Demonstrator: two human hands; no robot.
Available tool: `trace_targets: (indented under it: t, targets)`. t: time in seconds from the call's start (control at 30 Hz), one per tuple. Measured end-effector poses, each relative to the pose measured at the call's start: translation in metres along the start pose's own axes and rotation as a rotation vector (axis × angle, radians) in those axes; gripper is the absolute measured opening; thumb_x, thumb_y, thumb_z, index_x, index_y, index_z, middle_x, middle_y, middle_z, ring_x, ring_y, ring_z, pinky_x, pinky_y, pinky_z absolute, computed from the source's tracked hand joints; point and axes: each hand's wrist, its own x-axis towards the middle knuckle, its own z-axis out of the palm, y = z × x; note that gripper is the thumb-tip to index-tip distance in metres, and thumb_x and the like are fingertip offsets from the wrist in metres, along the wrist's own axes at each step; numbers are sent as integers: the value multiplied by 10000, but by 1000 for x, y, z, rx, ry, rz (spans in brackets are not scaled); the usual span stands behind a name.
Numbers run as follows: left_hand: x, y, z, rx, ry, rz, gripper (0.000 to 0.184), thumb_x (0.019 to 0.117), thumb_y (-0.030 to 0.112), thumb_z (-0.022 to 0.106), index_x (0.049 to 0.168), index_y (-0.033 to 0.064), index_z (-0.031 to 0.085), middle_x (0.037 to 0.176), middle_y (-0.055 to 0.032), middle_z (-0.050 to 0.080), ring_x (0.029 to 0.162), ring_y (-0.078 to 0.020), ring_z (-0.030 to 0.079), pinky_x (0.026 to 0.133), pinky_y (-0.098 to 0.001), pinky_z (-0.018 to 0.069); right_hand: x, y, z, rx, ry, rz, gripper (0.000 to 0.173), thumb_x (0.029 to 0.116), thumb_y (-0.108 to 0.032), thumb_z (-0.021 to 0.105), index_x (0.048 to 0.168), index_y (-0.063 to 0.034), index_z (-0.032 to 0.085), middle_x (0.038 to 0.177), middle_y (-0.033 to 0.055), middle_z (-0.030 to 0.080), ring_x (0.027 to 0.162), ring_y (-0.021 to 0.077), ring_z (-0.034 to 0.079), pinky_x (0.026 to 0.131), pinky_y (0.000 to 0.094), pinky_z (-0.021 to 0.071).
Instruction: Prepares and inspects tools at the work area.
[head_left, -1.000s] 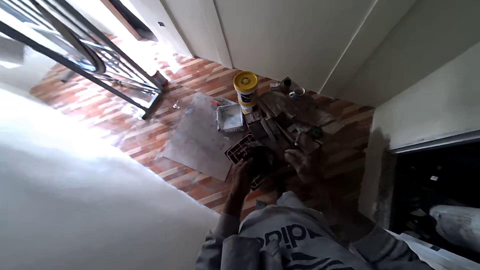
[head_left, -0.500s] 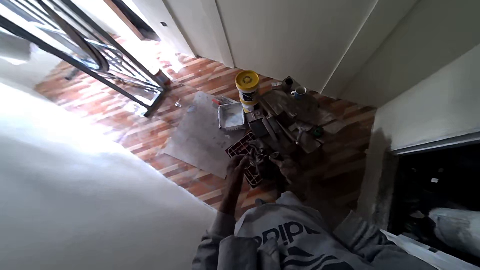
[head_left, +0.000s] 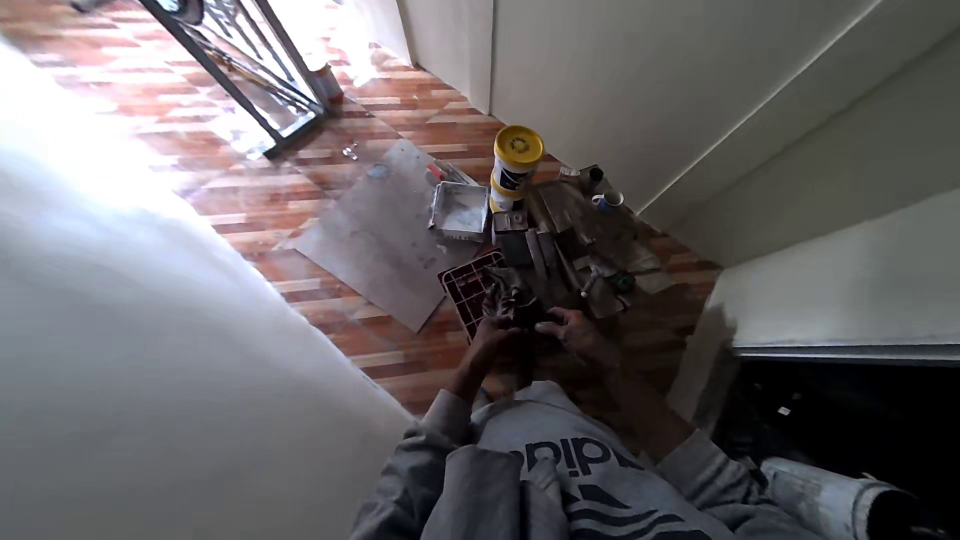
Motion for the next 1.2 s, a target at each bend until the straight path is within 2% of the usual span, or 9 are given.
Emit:
trace_targets:
  t: [0.2,0.3,0.53,0.67,0.73,0.8,0.87,1.1,1.2]
  targets:
    - [8,-15,-12,-263,-40,22,258,946,79,682,1176,-24,628,934,-107,695,763,-176,671,699,-346,586,18,1,19,-11,221,-16,231,972,-213,700,1128,-44,717,1017,86,737,921,141,702,858,353,583]
    - [12,-26,-25,-405,-54,8,184,979,55,621,1147,-19,636,910,-93,691,756,-171,664,697,-344,582,20,-6,22,9,230,-23,263,1020,-260,641,1138,-40,725,1026,80,735,938,116,686,882,336,562]
    - [31,-23,-36,-538,-44,23,224,1013,83,505,1200,-4,593,1004,-113,681,871,-201,677,791,-403,588,53,-2,42,-69,235,71,508,1004,-230,672,1430,-7,508,1288,176,668,1154,238,671,998,401,545]
    - [50,-17,-47,-487,-7,90,171,1029,64,508,1142,-17,608,1006,-116,691,894,-208,685,828,-414,591,77,4,55,-145,305,-98,310,1043,-221,574,1236,-5,683,1171,151,718,1080,202,693,989,375,547]
    - [55,-3,-55,-367,19,115,190,1033,72,510,1159,-23,615,1006,-114,702,887,-202,695,814,-408,602,86,-4,54,-43,179,-146,372,1078,-292,512,1213,-3,703,1135,134,725,1060,148,679,986,344,531]
    - [61,6,-63,-222,37,133,210,1029,77,512,1163,-34,630,985,-112,713,866,-194,704,801,-397,613,99,-12,55,7,60,-133,426,1019,-422,609,1215,-56,704,1079,77,737,997,111,695,937,341,569]
    - [69,12,-74,-145,44,140,219,1024,63,493,1151,-32,645,974,-100,713,864,-179,701,808,-390,608,116,-20,62,-30,36,-107,444,977,-450,664,1203,-70,708,1053,77,743,973,135,710,926,370,579]
    - [108,32,-136,-395,244,-39,199,1032,18,498,1140,-68,643,970,-156,722,837,-236,721,763,-417,627,176,-66,88,-188,267,3,446,1075,-386,502,1163,0,705,1000,168,726,958,265,705,911,463,553]
    - [143,30,-170,-427,210,-29,236,1067,116,490,1145,-54,634,976,-146,706,866,-225,704,786,-414,616,206,-92,125,-340,275,-62,477,1064,-386,515,1186,42,686,1036,202,726,971,306,717,912,465,572]
